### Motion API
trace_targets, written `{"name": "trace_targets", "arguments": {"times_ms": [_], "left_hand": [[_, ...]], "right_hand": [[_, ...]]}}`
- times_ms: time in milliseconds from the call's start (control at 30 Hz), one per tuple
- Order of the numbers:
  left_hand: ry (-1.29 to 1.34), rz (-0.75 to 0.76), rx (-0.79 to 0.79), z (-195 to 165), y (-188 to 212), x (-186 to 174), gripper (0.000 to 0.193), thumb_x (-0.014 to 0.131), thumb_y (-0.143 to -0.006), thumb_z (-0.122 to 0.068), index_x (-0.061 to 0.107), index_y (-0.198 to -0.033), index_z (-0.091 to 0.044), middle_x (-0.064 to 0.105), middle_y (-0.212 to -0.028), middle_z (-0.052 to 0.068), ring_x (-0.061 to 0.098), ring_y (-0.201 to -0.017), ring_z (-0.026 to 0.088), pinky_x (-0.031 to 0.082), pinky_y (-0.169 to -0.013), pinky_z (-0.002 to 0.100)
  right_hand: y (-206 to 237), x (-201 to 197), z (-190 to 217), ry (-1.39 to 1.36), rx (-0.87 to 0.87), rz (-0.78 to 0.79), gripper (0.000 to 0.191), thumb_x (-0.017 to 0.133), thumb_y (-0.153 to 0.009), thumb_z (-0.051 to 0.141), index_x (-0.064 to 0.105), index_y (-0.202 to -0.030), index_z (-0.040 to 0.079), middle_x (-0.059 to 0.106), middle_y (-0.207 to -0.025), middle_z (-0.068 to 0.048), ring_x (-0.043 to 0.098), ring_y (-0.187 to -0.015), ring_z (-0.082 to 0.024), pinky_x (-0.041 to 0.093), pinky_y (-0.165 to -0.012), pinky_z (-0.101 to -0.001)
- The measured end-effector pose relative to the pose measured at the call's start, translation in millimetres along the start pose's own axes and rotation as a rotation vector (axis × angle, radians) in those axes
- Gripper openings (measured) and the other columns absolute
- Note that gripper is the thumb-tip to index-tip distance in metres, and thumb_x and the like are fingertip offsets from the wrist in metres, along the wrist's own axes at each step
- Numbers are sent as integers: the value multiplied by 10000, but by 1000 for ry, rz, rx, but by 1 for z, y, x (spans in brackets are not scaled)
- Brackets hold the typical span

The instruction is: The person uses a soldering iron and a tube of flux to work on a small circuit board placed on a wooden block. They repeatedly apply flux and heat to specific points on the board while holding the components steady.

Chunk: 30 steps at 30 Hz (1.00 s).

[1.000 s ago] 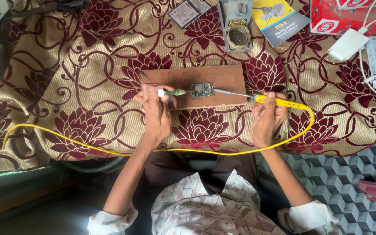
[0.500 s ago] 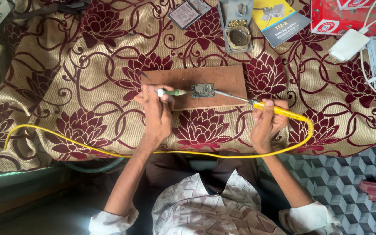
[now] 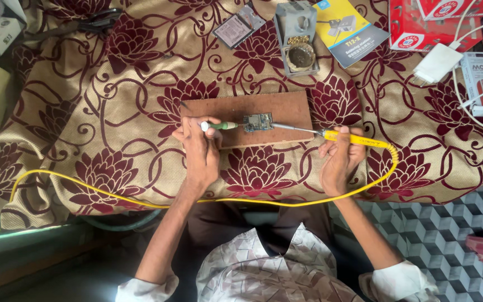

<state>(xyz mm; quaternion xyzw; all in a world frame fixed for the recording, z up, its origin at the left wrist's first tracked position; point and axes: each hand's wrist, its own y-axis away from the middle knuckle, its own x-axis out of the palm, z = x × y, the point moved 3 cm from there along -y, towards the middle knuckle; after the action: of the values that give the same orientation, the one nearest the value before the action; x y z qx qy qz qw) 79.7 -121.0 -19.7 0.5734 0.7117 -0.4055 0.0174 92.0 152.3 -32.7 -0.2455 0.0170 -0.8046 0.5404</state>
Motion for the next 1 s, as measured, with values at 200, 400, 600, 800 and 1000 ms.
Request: {"name": "trace_targets", "arguments": {"times_ms": [200, 400, 600, 800, 1000], "left_hand": [[31, 13, 3, -4, 0, -2, 228, 406, -1024, -150, 558, -1158, -46, 554, -745, -17, 423, -923, 185, 227, -893, 409], [1, -38, 17, -9, -2, -2, 235, 427, -1008, -93, 578, -1182, -49, 580, -975, 77, 423, -986, 202, 241, -926, 403], [35, 30, -43, -4, -4, -2, 195, 442, -1009, -88, 567, -1148, -30, 584, -868, 23, 425, -944, 192, 230, -925, 411], [23, -14, -27, -1, -7, -4, 273, 442, -920, -52, 585, -1152, -43, 519, -954, 90, 396, -937, 198, 237, -907, 397], [27, -27, -2, 0, -7, -6, 263, 448, -941, -45, 572, -1173, -33, 509, -982, 102, 392, -955, 207, 234, -914, 390]], "right_hand": [[-2, -1, 1, 13, 5, -15, 179, 547, -1118, 185, 544, -1046, 22, 511, -658, -45, 463, -505, -100, 434, -531, -253], [-3, -3, 6, 71, -56, 16, 165, 549, -1119, 173, 548, -1046, 25, 504, -661, -41, 467, -537, -98, 436, -568, -249], [-1, -1, 7, 132, -99, 3, 143, 564, -1104, 117, 538, -995, 27, 491, -657, -31, 444, -540, -84, 410, -544, -239], [-3, 5, 4, 63, -97, 25, 136, 573, -1095, 92, 539, -978, 32, 489, -649, -26, 445, -538, -81, 411, -544, -244], [-4, 5, 1, 40, -82, 17, 173, 567, -1120, 151, 554, -1016, 13, 474, -670, -28, 464, -558, -94, 427, -554, -257]]}}
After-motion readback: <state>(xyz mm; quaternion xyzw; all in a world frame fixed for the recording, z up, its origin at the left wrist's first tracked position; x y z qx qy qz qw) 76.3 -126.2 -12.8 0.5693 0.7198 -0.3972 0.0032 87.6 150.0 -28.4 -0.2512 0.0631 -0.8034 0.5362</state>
